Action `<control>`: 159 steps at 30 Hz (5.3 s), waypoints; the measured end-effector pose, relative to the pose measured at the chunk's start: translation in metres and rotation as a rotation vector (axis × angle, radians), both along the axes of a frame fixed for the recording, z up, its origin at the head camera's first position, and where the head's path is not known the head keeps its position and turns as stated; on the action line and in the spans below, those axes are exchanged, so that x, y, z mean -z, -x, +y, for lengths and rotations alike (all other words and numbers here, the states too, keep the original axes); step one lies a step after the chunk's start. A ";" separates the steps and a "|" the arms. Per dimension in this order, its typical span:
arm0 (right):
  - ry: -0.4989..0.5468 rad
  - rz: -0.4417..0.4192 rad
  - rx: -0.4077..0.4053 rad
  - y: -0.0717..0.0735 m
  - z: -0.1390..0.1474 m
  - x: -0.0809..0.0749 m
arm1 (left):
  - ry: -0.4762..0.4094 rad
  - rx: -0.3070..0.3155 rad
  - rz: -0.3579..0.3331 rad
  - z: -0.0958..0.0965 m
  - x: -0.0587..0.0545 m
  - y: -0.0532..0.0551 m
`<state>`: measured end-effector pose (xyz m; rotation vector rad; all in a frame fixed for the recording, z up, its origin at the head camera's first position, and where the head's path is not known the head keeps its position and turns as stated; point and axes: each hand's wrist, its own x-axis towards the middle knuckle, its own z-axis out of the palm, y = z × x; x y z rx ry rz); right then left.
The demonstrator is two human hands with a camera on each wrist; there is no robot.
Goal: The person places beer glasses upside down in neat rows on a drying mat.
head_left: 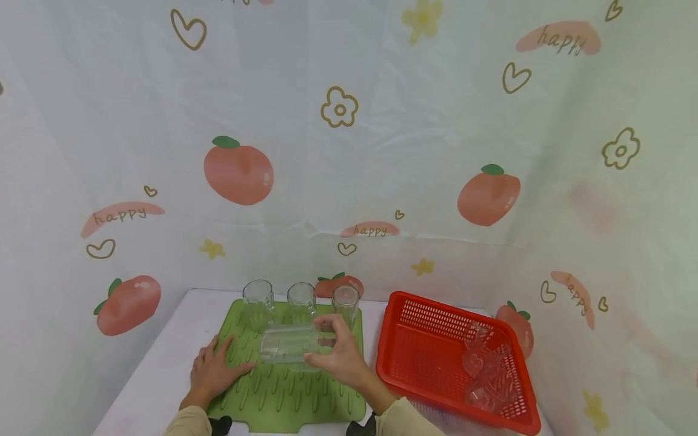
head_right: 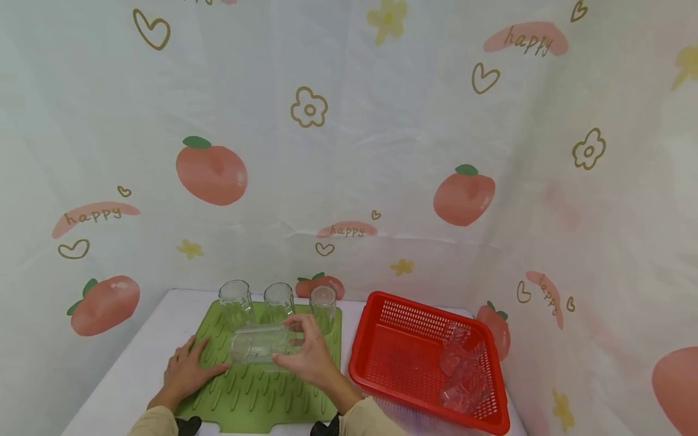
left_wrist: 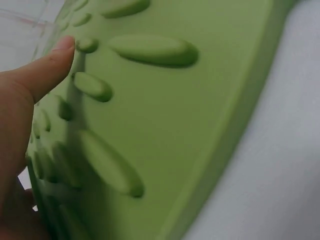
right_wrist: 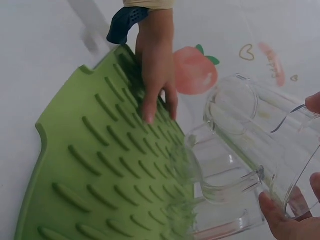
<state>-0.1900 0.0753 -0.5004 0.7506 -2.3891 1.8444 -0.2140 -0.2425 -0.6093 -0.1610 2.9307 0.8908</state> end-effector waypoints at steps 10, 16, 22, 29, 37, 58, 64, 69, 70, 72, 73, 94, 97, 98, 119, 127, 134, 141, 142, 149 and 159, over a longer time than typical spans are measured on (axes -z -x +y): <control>-0.006 -0.022 0.014 -0.001 -0.001 0.010 | -0.157 -0.020 0.086 -0.013 -0.016 0.007; -0.001 -0.045 0.016 -0.002 -0.002 0.013 | -0.333 -0.076 0.171 -0.012 -0.034 0.004; -0.003 -0.039 0.012 -0.002 -0.003 0.013 | -0.461 -0.106 0.294 -0.003 -0.055 -0.006; 0.010 -0.039 0.010 -0.002 -0.004 0.010 | -0.475 -0.097 0.383 0.008 -0.073 -0.006; 0.027 -0.041 -0.008 -0.006 -0.007 0.007 | -0.522 -0.015 0.454 0.020 -0.095 -0.013; 0.099 -0.049 -0.048 -0.013 -0.013 -0.003 | -0.605 0.257 0.377 0.057 -0.105 -0.026; 0.131 -0.025 -0.060 -0.015 -0.015 -0.007 | -0.652 0.290 0.364 0.062 -0.106 -0.028; 0.152 0.011 -0.076 -0.015 -0.017 -0.008 | -0.659 0.301 0.365 0.064 -0.106 -0.029; 0.155 0.017 -0.078 -0.015 -0.017 -0.008 | -0.666 0.303 0.363 0.064 -0.105 -0.028; 0.160 0.026 -0.080 -0.015 -0.018 -0.008 | -0.703 0.315 0.352 0.064 -0.105 -0.028; 0.162 0.028 -0.080 -0.016 -0.018 -0.008 | -0.726 0.325 0.347 0.064 -0.104 -0.027; 0.077 -0.028 -0.085 -0.016 -0.016 -0.009 | -1.005 0.363 0.197 0.070 -0.111 -0.028; 0.069 -0.038 -0.092 -0.015 -0.015 -0.008 | -0.989 0.352 0.205 0.071 -0.111 -0.029; 0.061 -0.042 -0.093 -0.015 -0.015 -0.008 | -0.980 0.347 0.206 0.071 -0.112 -0.029; -0.176 0.043 -0.066 -0.018 -0.012 -0.007 | -0.904 0.267 0.230 0.075 -0.112 -0.033; -0.234 0.058 -0.068 -0.021 -0.011 -0.008 | -0.819 0.234 0.274 0.075 -0.111 -0.030; -0.240 0.060 -0.060 -0.021 -0.007 -0.007 | -0.650 0.162 0.303 0.071 -0.110 -0.030; -0.263 0.077 -0.049 -0.020 -0.005 -0.009 | -0.605 0.158 0.324 0.067 -0.110 -0.029; -0.272 0.086 -0.044 -0.020 -0.005 -0.009 | -0.595 0.154 0.331 0.067 -0.110 -0.029; -0.347 0.159 0.017 -0.020 -0.004 -0.009 | -0.520 0.099 0.352 0.061 -0.106 -0.026; -0.507 0.154 0.158 -0.018 0.001 -0.010 | -0.402 0.021 0.444 0.057 -0.102 -0.025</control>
